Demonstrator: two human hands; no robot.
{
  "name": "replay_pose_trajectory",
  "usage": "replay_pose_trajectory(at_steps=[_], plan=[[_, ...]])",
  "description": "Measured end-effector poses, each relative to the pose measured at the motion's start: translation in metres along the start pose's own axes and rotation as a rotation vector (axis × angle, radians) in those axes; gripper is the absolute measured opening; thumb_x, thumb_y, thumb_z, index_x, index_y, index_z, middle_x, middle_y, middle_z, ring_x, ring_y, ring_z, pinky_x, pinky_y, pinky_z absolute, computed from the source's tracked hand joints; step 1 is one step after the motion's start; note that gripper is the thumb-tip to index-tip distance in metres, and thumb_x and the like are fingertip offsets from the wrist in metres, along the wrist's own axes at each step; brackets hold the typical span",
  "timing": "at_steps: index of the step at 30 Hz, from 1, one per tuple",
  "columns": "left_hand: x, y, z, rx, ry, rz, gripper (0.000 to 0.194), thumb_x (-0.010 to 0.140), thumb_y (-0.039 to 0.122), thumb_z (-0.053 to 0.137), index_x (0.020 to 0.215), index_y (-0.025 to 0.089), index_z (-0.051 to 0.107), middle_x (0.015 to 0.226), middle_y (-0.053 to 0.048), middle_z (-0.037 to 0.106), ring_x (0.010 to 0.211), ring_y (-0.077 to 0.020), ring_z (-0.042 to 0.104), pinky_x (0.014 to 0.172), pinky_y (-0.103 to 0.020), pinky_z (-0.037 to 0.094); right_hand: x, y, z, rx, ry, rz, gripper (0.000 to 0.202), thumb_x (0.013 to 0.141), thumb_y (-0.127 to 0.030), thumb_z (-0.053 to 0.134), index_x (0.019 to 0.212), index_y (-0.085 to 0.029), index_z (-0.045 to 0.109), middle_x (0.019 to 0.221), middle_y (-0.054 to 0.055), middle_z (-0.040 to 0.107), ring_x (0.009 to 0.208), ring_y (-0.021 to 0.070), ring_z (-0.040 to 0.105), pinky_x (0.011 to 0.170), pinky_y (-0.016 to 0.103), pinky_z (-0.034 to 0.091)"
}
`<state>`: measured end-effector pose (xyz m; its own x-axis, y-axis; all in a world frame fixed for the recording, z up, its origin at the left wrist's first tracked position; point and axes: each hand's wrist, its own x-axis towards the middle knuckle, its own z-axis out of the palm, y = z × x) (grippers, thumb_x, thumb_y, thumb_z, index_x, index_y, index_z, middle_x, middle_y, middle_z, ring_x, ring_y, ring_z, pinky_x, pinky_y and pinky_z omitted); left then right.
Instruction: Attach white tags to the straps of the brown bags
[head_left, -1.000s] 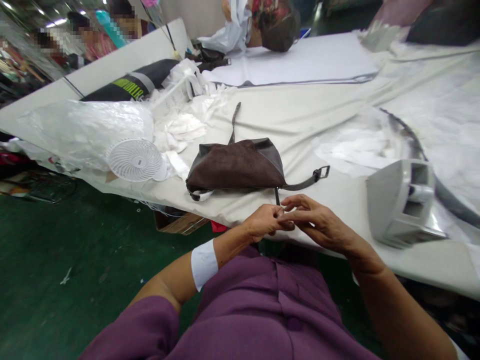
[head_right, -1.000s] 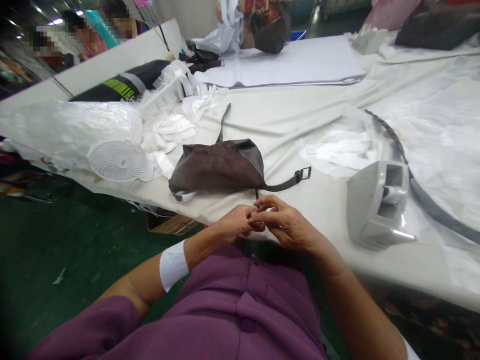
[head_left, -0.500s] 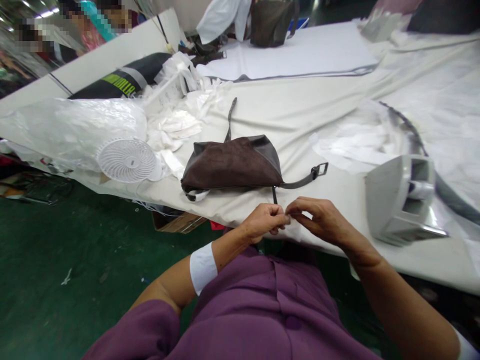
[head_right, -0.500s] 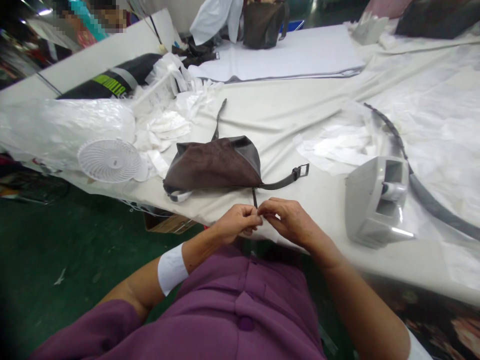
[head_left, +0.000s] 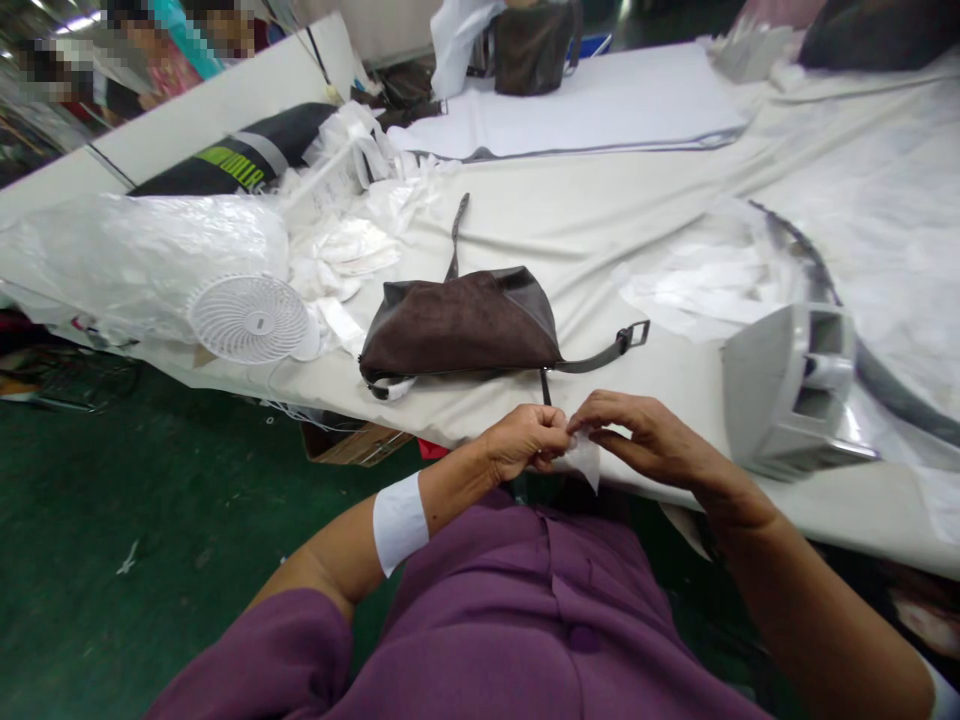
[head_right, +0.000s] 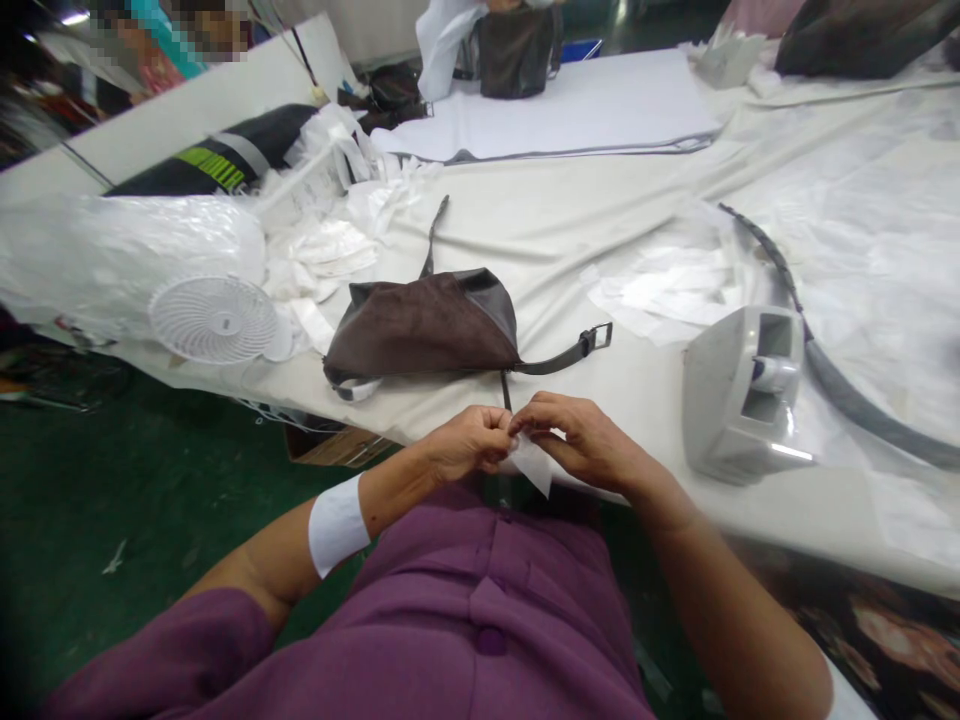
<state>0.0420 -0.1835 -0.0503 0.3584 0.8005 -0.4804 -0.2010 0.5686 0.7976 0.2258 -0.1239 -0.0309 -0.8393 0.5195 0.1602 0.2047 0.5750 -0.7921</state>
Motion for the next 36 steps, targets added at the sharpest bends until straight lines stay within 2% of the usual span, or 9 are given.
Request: replay_pose_trajectory(at_steps=[7, 11, 14, 19, 23, 27, 32, 36], plan=[[-0.009, -0.021, 0.011, -0.037, -0.017, -0.109, 0.018, 0.054, 0.015, 0.062, 0.064, 0.017, 0.047, 0.051, 0.008, 0.039, 0.041, -0.0036, 0.032, 0.040, -0.018, 0.024, -0.003, -0.019, 0.002, -0.188, -0.253, 0.021, 0.025, 0.079, -0.008, 0.049, 0.093, -0.021, 0.063, 0.085, 0.004, 0.059, 0.073, 0.0151, 0.058, 0.070, 0.026, 0.045], [-0.012, -0.033, 0.015, -0.099, 0.019, -0.146, 0.020, 0.055, 0.018, 0.065, 0.065, 0.017, 0.048, 0.051, 0.007, 0.041, 0.041, -0.0039, 0.032, 0.040, -0.018, 0.024, -0.010, -0.022, 0.005, -0.194, -0.302, 0.060, 0.015, 0.081, -0.010, 0.049, 0.080, -0.020, 0.059, 0.080, 0.003, 0.057, 0.067, 0.0140, 0.056, 0.065, 0.025, 0.043], [-0.010, -0.036, 0.014, -0.110, 0.042, -0.166, 0.024, 0.059, 0.025, 0.069, 0.068, 0.017, 0.048, 0.053, 0.006, 0.043, 0.042, -0.0046, 0.034, 0.040, -0.017, 0.025, -0.012, -0.021, 0.006, -0.157, -0.297, 0.063, 0.014, 0.083, -0.013, 0.049, 0.074, -0.019, 0.058, 0.081, 0.004, 0.056, 0.067, 0.0138, 0.056, 0.064, 0.025, 0.043], [-0.001, -0.033, 0.013, -0.011, 0.103, -0.082, 0.018, 0.064, 0.020, 0.063, 0.066, 0.018, 0.045, 0.051, 0.006, 0.042, 0.041, -0.0045, 0.033, 0.039, -0.017, 0.022, -0.014, -0.009, 0.005, -0.063, -0.247, 0.001, 0.009, 0.085, -0.018, 0.051, 0.087, -0.020, 0.059, 0.096, 0.007, 0.057, 0.083, 0.0167, 0.057, 0.076, 0.029, 0.046], [0.004, -0.028, 0.010, 0.008, 0.113, -0.106, 0.013, 0.066, 0.020, 0.059, 0.067, 0.017, 0.047, 0.053, 0.005, 0.046, 0.042, -0.0041, 0.033, 0.039, -0.016, 0.021, -0.016, 0.005, 0.007, -0.069, -0.223, 0.055, 0.011, 0.084, -0.018, 0.053, 0.092, -0.020, 0.061, 0.093, 0.006, 0.060, 0.079, 0.0162, 0.059, 0.073, 0.028, 0.046], [0.009, -0.023, 0.002, 0.118, 0.088, -0.107, 0.014, 0.065, 0.023, 0.062, 0.069, 0.017, 0.049, 0.056, 0.005, 0.048, 0.043, -0.0041, 0.035, 0.039, -0.016, 0.024, -0.016, 0.009, 0.009, -0.052, -0.210, 0.037, 0.021, 0.080, -0.017, 0.055, 0.099, -0.022, 0.062, 0.093, 0.005, 0.064, 0.082, 0.0171, 0.061, 0.076, 0.028, 0.046], [0.016, -0.020, 0.001, 0.215, 0.114, -0.035, 0.013, 0.067, 0.025, 0.061, 0.071, 0.017, 0.051, 0.059, 0.004, 0.052, 0.042, -0.0036, 0.036, 0.039, -0.016, 0.027, -0.010, 0.007, 0.006, -0.141, -0.181, 0.058, 0.012, 0.080, -0.017, 0.052, 0.088, -0.020, 0.061, 0.082, 0.004, 0.064, 0.072, 0.0164, 0.059, 0.069, 0.028, 0.043], [0.020, -0.024, 0.004, 0.171, 0.157, 0.005, 0.013, 0.068, 0.025, 0.060, 0.069, 0.017, 0.049, 0.059, 0.003, 0.052, 0.041, -0.0039, 0.036, 0.037, -0.017, 0.027, -0.014, 0.012, 0.014, -0.104, -0.079, 0.132, 0.005, 0.083, -0.022, 0.050, 0.084, -0.020, 0.055, 0.073, 0.002, 0.060, 0.066, 0.0149, 0.054, 0.062, 0.026, 0.041]])
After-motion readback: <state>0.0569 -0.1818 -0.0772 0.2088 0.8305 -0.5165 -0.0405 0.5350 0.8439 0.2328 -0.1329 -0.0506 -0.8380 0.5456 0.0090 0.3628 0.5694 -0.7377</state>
